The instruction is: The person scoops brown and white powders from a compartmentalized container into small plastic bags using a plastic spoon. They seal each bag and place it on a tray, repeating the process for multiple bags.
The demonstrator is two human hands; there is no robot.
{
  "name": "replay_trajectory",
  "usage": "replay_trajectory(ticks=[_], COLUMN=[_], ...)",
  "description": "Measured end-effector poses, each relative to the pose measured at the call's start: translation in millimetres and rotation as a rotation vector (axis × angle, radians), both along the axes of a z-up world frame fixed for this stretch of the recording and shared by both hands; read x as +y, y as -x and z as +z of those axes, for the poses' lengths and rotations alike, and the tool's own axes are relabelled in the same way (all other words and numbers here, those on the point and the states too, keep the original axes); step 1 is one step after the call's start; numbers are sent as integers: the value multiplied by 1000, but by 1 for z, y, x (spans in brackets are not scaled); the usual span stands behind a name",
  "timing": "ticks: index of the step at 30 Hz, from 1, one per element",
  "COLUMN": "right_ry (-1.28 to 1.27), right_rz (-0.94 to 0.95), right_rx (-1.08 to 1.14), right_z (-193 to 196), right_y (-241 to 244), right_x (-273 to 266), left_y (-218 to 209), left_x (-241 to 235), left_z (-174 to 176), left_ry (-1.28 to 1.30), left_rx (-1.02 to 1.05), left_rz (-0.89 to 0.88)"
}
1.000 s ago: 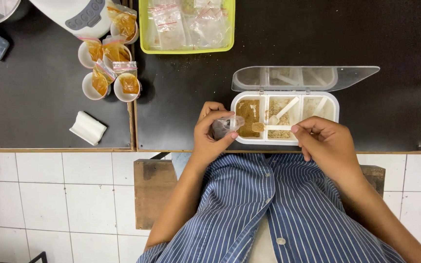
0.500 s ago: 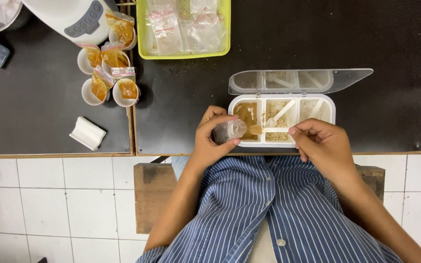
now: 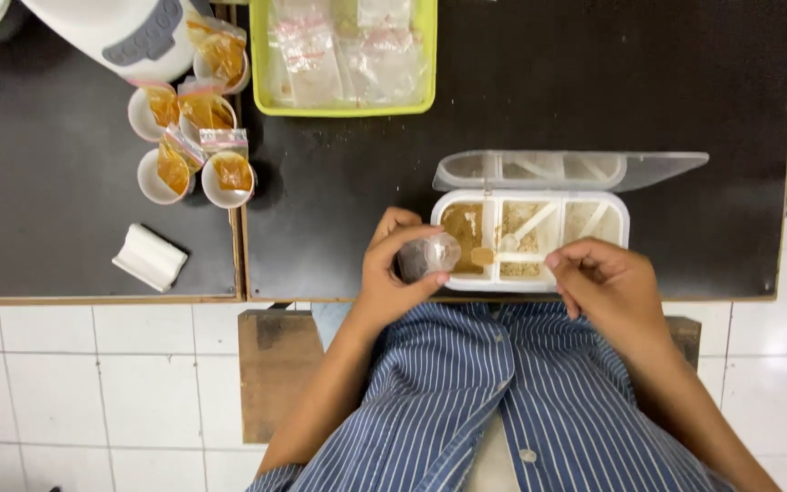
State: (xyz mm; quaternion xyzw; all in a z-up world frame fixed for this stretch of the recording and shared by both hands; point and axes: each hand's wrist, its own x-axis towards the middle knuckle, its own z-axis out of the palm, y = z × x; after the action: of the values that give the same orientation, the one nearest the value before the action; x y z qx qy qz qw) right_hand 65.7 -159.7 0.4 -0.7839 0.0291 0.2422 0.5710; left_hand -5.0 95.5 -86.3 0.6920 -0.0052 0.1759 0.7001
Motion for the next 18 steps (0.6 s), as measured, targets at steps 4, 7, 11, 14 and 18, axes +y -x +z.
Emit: replay_trajectory(ticks=[4,7,11,14,18], right_ry=[17,27,8,52,83], right_rz=[29,41,34,49,59], right_rx=[13,16,-5,12,16], right_z=[2,1,-1,6,9], right_y=[-3,-5,-2,-4,-6], right_x=[2,2,-3,-2,-2], left_y=[0,-1,0,2,5], left_x=[-1,-1,-2,0,-1], left_z=[1,2,4,7,11], left_ry=[54,55,72,10,-58], left_rx=[10,11,9,10,32], left_rz=[0,8,3,-21,-36])
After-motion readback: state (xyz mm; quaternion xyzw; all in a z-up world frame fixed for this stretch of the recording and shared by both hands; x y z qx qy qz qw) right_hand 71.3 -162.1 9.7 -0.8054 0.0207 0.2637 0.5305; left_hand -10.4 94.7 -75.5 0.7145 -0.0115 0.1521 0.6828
